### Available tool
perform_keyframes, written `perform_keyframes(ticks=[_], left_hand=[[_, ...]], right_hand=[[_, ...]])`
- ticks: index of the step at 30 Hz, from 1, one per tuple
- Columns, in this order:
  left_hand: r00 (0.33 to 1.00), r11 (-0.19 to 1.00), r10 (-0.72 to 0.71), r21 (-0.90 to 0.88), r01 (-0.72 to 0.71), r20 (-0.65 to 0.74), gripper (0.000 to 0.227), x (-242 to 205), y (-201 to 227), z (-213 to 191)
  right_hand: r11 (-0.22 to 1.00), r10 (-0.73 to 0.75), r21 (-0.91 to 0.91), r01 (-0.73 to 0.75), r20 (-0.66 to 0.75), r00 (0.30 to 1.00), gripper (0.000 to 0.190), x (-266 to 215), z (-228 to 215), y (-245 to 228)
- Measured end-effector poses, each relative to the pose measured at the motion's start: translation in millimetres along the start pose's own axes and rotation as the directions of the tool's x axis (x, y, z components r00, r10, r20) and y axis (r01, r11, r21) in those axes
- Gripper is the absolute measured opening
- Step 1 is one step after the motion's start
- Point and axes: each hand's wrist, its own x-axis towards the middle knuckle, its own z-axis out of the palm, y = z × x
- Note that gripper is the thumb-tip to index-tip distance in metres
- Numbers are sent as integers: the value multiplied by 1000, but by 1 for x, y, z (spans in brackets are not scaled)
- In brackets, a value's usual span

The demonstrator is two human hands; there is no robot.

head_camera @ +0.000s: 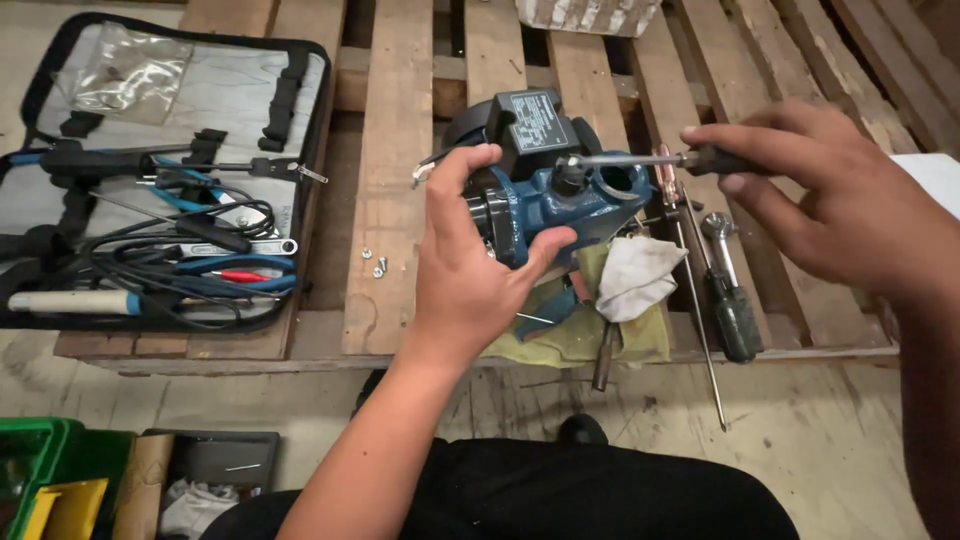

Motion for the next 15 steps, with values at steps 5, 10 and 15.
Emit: perform_keyframes(ticks=[5,10,15], left_hand=[[1000,1000,-11,9,11,0,75,0,2,-1],[998,998,56,36,-56,-8,75,-2,-4,1],[996,991,49,117,-57,75,62,-4,-8,-1]], right_hand=[[978,-202,-54,201,-10,979,58,25,7,18],[908,-359,-237,346,-15,933,52,49,12,25],[874,-341,-330,357,107,934,57,58,10,29]])
